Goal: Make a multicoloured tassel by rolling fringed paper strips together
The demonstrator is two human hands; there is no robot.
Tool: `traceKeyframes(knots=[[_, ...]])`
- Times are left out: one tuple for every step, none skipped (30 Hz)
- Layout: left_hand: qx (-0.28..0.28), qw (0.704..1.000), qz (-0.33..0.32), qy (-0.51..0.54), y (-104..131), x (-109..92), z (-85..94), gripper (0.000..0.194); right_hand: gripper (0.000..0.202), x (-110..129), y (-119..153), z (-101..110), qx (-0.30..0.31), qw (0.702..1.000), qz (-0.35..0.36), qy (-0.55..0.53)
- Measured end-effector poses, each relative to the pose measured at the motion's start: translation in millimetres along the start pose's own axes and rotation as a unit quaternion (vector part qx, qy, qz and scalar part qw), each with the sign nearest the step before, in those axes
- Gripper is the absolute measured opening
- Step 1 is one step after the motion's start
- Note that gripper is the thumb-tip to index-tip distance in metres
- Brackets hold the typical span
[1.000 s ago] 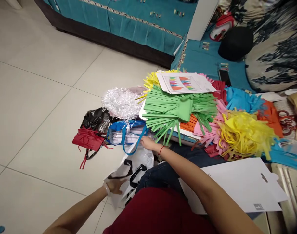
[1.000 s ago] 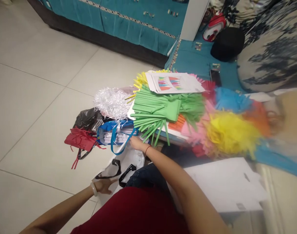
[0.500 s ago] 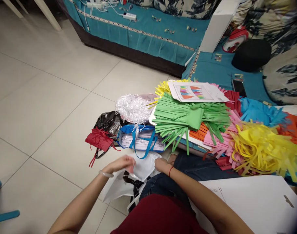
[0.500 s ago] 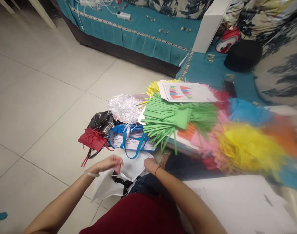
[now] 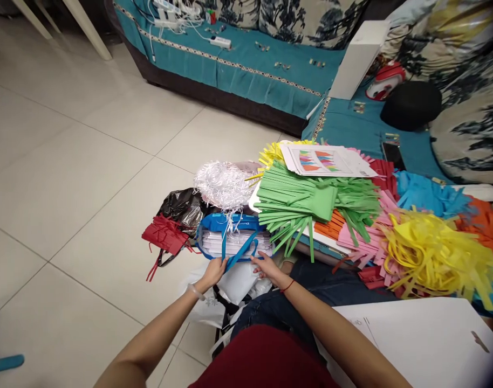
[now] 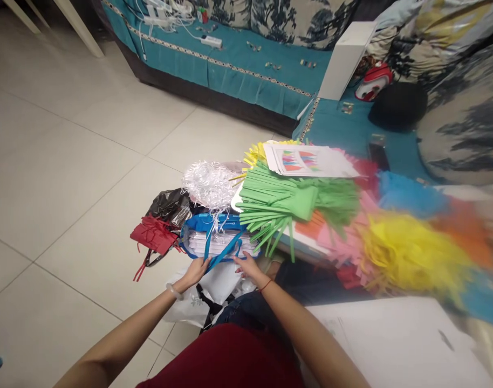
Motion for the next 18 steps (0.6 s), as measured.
traceKeyframes(knots=[[0.016,1.0,-0.005,0.013,7.5,1.2,-0.5,0.036,0.042,-0.3,0.9,-5.7,0.013,0.999,-0.007,-0.034],[0.034,0.999,-0.013,0.027,14.1,0.3,-2.6,0.035,0.039,-0.9,2.3,-12.1,0.027,0.998,-0.013,-0.063],[0.054,0.997,-0.021,0.044,19.9,-2.6,-6.5,0.035,0.036,-1.4,4.0,-18.5,0.041,0.995,-0.018,-0.088],[0.073,0.995,-0.029,0.063,24.9,-7.1,-12.1,0.034,0.032,-1.7,5.7,-24.5,0.053,0.992,-0.021,-0.11],[0.092,0.991,-0.038,0.085,29.1,-13.0,-18.5,0.032,0.029,-1.8,7.3,-29.2,0.061,0.989,-0.022,-0.13],[0.108,0.987,-0.046,0.109,32.6,-19.7,-24.1,0.03,0.029,-1.5,8.6,-32.3,0.065,0.987,-0.022,-0.146],[0.118,0.982,-0.053,0.137,35.1,-26.6,-27.4,0.03,0.031,-1.0,9.7,-33.6,0.066,0.985,-0.021,-0.159],[0.121,0.976,-0.06,0.168,36.3,-33.5,-26.7,0.033,0.033,-0.1,10.6,-33.3,0.065,0.983,-0.018,-0.169],[0.117,0.97,-0.068,0.201,36.1,-40.0,-21.1,0.037,0.035,1.3,11.6,-31.9,0.063,0.982,-0.015,-0.176],[0.105,0.963,-0.075,0.235,34.3,-45.9,-9.7,0.041,0.036,3.3,12.7,-30.0,0.062,0.982,-0.011,-0.18],[0.086,0.955,-0.084,0.27,31.0,-51.2,6.9,0.045,0.035,6.0,14.0,-28.2,0.063,0.981,-0.006,-0.181],[0.061,0.946,-0.093,0.304,26.4,-56.0,28.0,0.046,0.034,9.2,15.6,-26.9,0.067,0.981,-0.001,-0.179],[0.032,0.935,-0.102,0.338,20.8,-60.2,52.1,0.047,0.032,12.7,17.6,-26.1,0.071,0.982,0.006,-0.175],[0.007,0.924,-0.108,0.367,14.7,-64.4,76.2,0.046,0.029,15.8,19.9,-25.5,0.074,0.983,0.013,-0.167],[-0.016,0.913,-0.113,0.392,8.5,-68.6,99.1,0.044,0.028,18.1,22.8,-25.1,0.074,0.985,0.02,-0.155],[-0.034,0.901,-0.116,0.416,2.4,-73.0,119.1,0.043,0.028,19.2,26.2,-24.8,0.072,0.987,0.026,-0.139],[-0.048,0.891,-0.118,0.436,-3.0,-78.0,135.3,0.041,0.028,18.7,30.4,-24.8,0.069,0.99,0.032,-0.12],[-0.06,0.881,-0.12,0.454,-7.5,-83.4,147.4,0.04,0.028,16.5,35.4,-24.9,0.066,0.992,0.036,-0.098]])
Point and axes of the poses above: each hand's wrist, its own y-axis away from the middle knuckle, its own z-axis out of the back of the hand, x = y × z, the point moved 9 cm from there along -y, towards the middle knuckle, and after that the axes turned 3 degrees about -z, right-handed, at the moved point
